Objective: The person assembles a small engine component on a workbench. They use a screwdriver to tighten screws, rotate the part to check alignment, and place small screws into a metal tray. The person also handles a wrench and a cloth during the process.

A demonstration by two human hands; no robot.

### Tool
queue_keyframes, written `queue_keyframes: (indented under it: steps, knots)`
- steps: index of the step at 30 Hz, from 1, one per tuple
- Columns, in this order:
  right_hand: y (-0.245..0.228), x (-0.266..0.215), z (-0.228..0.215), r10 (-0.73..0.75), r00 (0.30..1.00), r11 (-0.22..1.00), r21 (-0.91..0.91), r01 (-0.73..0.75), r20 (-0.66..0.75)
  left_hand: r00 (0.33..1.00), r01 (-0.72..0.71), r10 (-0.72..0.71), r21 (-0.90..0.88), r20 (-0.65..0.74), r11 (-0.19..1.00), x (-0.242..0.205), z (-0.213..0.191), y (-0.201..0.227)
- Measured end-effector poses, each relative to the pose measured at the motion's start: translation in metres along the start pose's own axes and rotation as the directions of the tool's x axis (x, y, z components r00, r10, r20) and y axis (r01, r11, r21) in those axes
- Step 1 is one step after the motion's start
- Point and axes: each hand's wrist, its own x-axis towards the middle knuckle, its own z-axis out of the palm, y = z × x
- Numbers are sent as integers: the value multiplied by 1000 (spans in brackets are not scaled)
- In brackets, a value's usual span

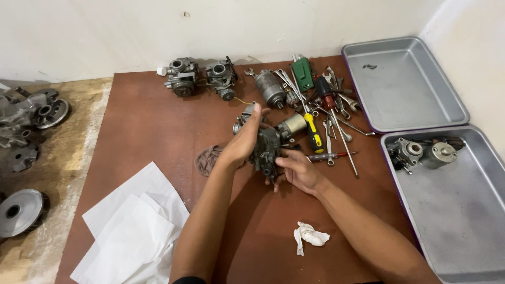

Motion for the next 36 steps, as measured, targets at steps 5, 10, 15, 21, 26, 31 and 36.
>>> queue_keyframes:
  steps: [5, 10, 15, 21, 26, 31, 36]
  knots:
    - [-1, 1, -2, 65, 998, 998, 19, -66, 21, 999, 35, -35, -3, -11, 999, 1, 0, -2]
    - [2, 4, -9, 77, 997, 996, 32, -78, 31, 996, 85, -85, 16, -6, 996, 1, 3, 4]
    - [2, 3, -12, 84, 996, 996, 21, -85, 15, 994, 106, -105, 22, -20, 994, 4, 4, 3]
    - [2, 1, -16, 145, 989, 986, 82, -146, 22, 991, 133, -134, 70, 10, 989, -1, 2, 13]
    - [0, 2, -15, 177, 984, 973, 146, -176, 10, 994, 104, -105, 59, 13, 993, -2, 2, 9]
    - [-17, -3, 5, 203, 979, 963, 176, -204, 22, 993, 109, -112, 80, 37, 991, -7, 1, 13]
    - [-27, -6, 15, 267, 963, 945, 187, -267, 26, 991, 125, -128, 68, 43, 990, -10, 1, 18]
